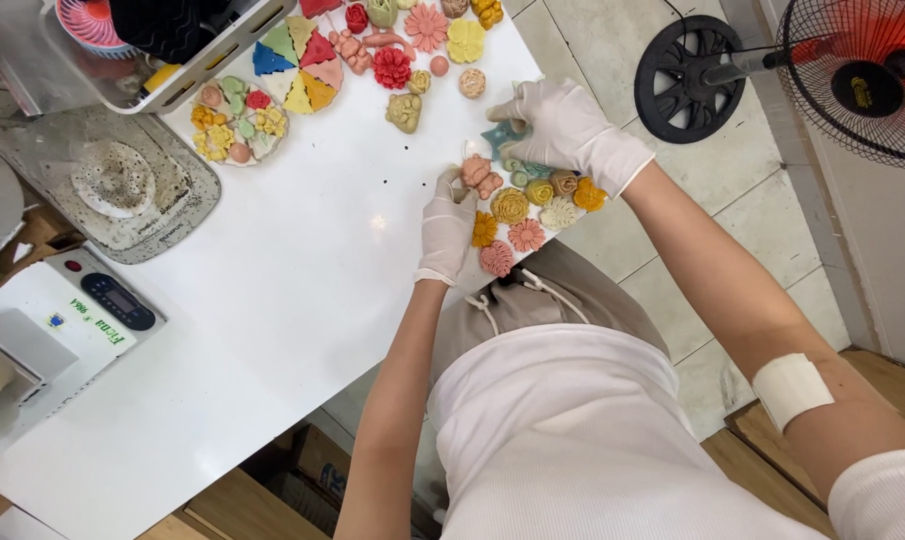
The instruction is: The person picks up colorful flower-shaped wax pieces one at a time from a pile on a white table and arranges them into neat rows on the table surface. They continue sorting and placing the pieces, grouping them by type and color across the table.
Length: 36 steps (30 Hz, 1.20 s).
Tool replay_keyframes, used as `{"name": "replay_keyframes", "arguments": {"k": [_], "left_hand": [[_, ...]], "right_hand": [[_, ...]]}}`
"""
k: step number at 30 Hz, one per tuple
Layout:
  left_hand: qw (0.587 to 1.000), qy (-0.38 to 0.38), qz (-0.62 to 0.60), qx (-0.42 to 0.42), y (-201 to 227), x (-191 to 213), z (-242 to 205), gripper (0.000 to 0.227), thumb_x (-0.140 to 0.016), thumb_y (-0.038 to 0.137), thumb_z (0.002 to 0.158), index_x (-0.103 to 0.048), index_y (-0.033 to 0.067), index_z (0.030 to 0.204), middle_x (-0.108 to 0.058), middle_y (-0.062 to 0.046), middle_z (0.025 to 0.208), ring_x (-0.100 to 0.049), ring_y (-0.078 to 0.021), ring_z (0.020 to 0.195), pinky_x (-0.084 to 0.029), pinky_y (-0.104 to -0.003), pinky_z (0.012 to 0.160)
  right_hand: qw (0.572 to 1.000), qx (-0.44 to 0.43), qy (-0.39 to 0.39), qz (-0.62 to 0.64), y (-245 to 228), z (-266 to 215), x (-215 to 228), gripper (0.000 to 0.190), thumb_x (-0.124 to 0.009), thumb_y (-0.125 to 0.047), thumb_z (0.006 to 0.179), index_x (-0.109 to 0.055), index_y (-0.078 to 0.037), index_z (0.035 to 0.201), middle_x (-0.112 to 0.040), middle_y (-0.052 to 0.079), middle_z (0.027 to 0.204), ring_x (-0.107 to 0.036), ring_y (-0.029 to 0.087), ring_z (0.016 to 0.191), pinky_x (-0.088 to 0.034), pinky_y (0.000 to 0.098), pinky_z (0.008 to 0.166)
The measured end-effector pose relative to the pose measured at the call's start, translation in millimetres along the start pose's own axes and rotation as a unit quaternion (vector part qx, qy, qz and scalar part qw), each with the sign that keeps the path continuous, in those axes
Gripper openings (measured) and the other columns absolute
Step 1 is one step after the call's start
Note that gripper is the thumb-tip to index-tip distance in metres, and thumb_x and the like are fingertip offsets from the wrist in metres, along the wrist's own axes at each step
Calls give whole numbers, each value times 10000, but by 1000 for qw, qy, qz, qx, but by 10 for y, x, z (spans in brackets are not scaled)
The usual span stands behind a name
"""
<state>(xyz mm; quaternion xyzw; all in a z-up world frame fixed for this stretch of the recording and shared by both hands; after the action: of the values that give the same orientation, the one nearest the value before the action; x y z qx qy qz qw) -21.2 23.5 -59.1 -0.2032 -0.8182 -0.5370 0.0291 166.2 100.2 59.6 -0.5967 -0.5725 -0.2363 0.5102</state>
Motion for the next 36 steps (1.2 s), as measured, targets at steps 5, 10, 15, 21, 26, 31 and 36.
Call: {"name": "replay_keyframes", "arguments": {"k": [5, 10, 15, 21, 26, 31, 36], "left_hand": [[999, -5, 40, 12, 74, 15, -34, 489, -654, 162, 955, -528, 82, 1421, -766, -179, 1007, -745, -290, 878, -561, -387, 779], [1000, -8, 24, 10, 67, -5, -58, 491, -636, 161, 961, -518, 84, 1431, -765, -179, 1034, -750, -292, 888, -567, -384, 782], [996, -14, 82, 22, 122, 126, -115, 490, -639, 179, 962, -532, 88, 1431, -750, -192, 1040, -727, -315, 898, -553, -395, 798], [996, 64, 54, 41, -32, 633, -278, 411, -596, 179, 1002, -567, 64, 1395, -747, -156, 1032, -707, -256, 899, -540, -364, 837], [992, 79, 43, 88, -173, 829, -344, 385, -588, 177, 1003, -603, 66, 1371, -745, -130, 1040, -686, -216, 892, -535, -335, 836], [992, 85, 4, 98, -332, 775, -376, 377, -603, 177, 989, -624, 54, 1344, -746, -114, 1071, -691, -185, 918, -540, -316, 846], [998, 54, 1, 41, -258, 590, -386, 357, -604, 175, 1004, -633, 27, 1328, -754, -150, 1085, -718, -206, 942, -549, -325, 867]], "right_hand": [[997, -56, 20, 43, 361, 127, -149, 422, -786, -344, 872, -755, -201, 1269, -726, 54, 985, -723, 261, 867, -571, 390, 785], [993, -69, 96, 5, 244, 393, -197, 448, -770, -292, 883, -742, -200, 1320, -741, 26, 984, -727, 242, 850, -576, 394, 765], [976, -138, 116, -123, -22, 665, -245, 587, -859, -587, 740, -759, -84, 1027, -697, 139, 916, -690, 310, 823, -548, 429, 682], [966, -166, 175, -96, 236, 846, -709, 493, -838, -489, 792, -745, -78, 1049, -707, 130, 960, -693, 287, 880, -556, 418, 709], [990, -113, 79, -14, -223, 405, -286, 396, -823, -343, 805, -748, -161, 1149, -699, 92, 1007, -686, 280, 879, -554, 410, 758], [995, 93, -1, -34, -661, 27, -452, 410, -830, -251, 723, -783, -286, 1129, -663, 82, 1055, -649, 306, 937, -538, 422, 809], [983, 131, -7, -131, -800, 16, -585, 409, -765, -193, 761, -774, -307, 1153, -640, 76, 1009, -633, 280, 966, -522, 416, 801]]}}
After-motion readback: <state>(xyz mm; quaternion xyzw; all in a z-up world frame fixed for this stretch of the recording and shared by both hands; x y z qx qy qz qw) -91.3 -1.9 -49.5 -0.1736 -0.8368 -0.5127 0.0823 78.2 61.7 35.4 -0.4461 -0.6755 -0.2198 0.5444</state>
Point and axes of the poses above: each hand's wrist, its own z-axis towards the middle knuckle, its own x-axis out of the back of the hand, y = z × x, the point moved 4 cm from there along z, towards the middle knuckle
